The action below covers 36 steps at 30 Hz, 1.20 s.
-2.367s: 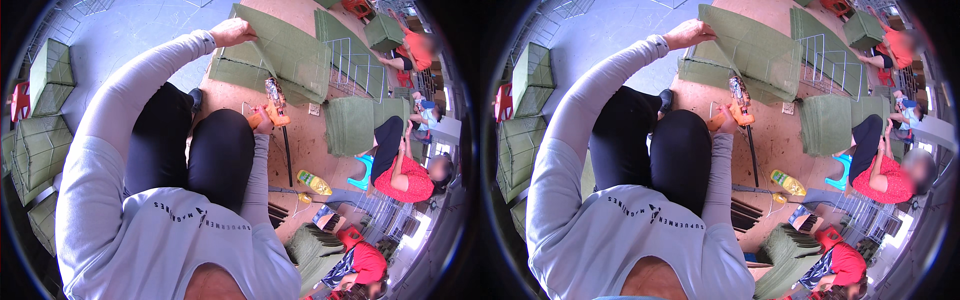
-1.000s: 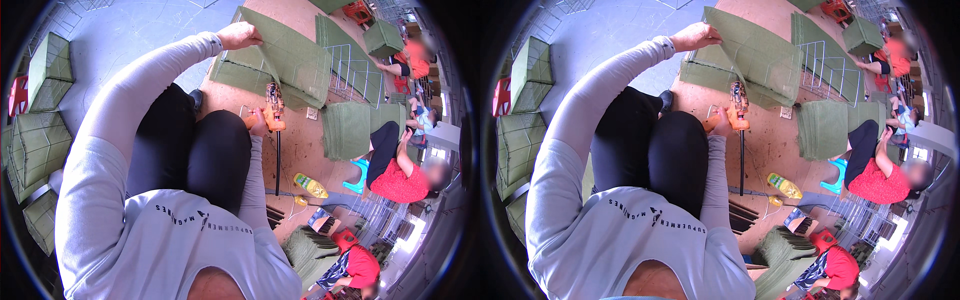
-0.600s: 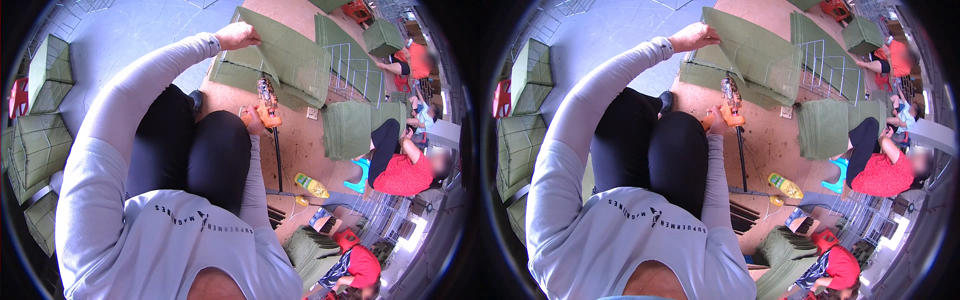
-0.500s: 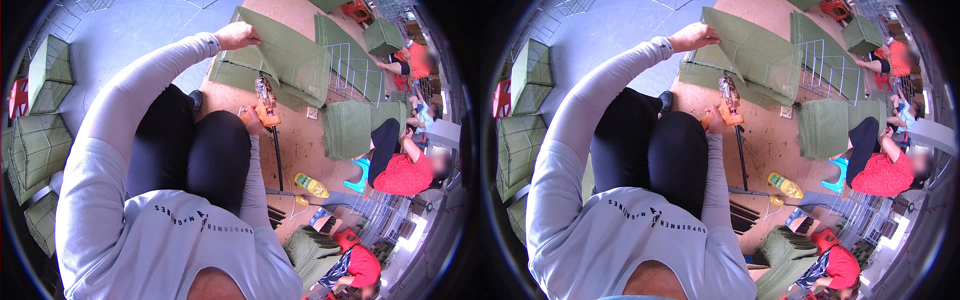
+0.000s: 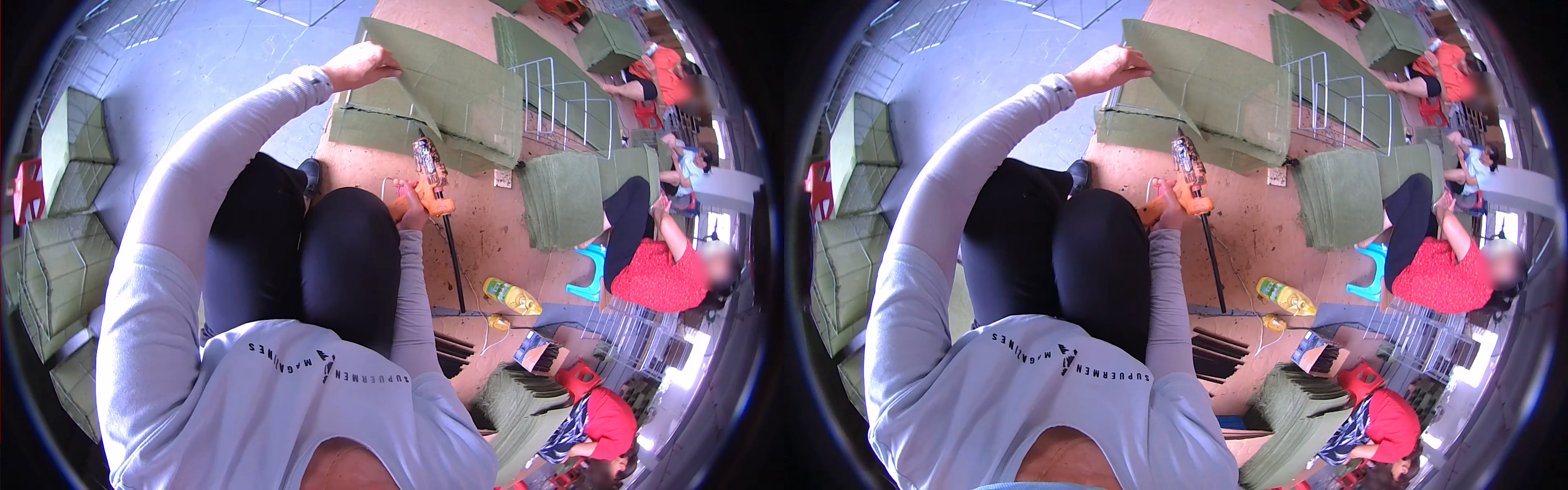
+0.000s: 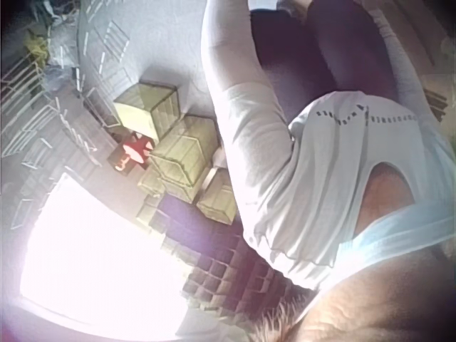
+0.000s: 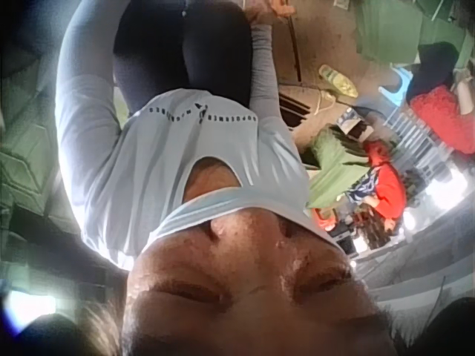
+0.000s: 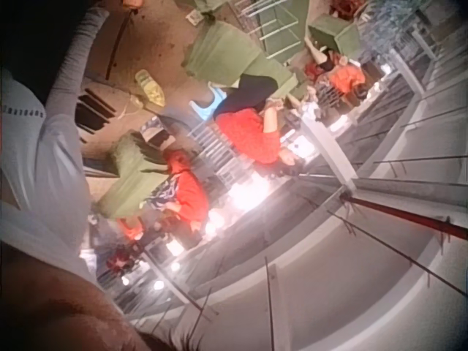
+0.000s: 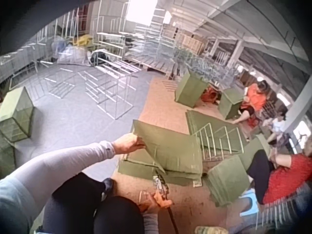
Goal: Assembling plastic-covered mesh panels into storage cubes using a hot glue gun.
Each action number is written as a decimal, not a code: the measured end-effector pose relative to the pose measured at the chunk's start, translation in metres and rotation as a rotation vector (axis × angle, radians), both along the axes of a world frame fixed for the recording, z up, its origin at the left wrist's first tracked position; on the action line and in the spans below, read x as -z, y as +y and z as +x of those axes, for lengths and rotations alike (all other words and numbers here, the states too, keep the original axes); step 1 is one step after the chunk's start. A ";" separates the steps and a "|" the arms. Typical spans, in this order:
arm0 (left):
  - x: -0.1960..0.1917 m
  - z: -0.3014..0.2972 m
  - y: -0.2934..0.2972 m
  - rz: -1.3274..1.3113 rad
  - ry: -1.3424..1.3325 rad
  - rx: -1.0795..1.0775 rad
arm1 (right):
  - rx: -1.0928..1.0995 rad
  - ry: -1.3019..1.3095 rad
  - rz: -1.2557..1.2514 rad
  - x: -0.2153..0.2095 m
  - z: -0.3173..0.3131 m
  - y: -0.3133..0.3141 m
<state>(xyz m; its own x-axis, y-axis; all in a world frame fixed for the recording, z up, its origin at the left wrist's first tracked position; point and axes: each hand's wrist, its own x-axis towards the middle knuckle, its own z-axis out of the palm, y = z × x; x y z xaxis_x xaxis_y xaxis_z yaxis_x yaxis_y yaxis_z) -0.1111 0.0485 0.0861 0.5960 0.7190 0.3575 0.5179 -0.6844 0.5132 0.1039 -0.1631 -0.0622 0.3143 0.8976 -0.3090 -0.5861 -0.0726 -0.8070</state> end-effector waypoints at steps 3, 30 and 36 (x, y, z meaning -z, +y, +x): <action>0.006 -0.009 0.002 0.016 0.001 0.051 | 0.092 0.079 0.031 0.008 0.005 -0.009; -0.015 0.021 -0.001 0.332 0.192 -0.067 | 0.042 0.353 0.007 0.033 0.014 0.006; -0.009 0.008 -0.003 0.243 0.189 -0.006 | 0.017 0.456 -0.005 0.028 0.015 -0.002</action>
<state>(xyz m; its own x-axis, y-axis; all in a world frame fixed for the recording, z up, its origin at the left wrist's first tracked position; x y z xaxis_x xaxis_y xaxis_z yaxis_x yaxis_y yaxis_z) -0.1035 0.0453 0.0948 0.6645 0.6296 0.4025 0.5928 -0.7721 0.2291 0.1186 -0.1648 -0.0905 0.1595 0.8916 -0.4237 -0.8825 -0.0636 -0.4660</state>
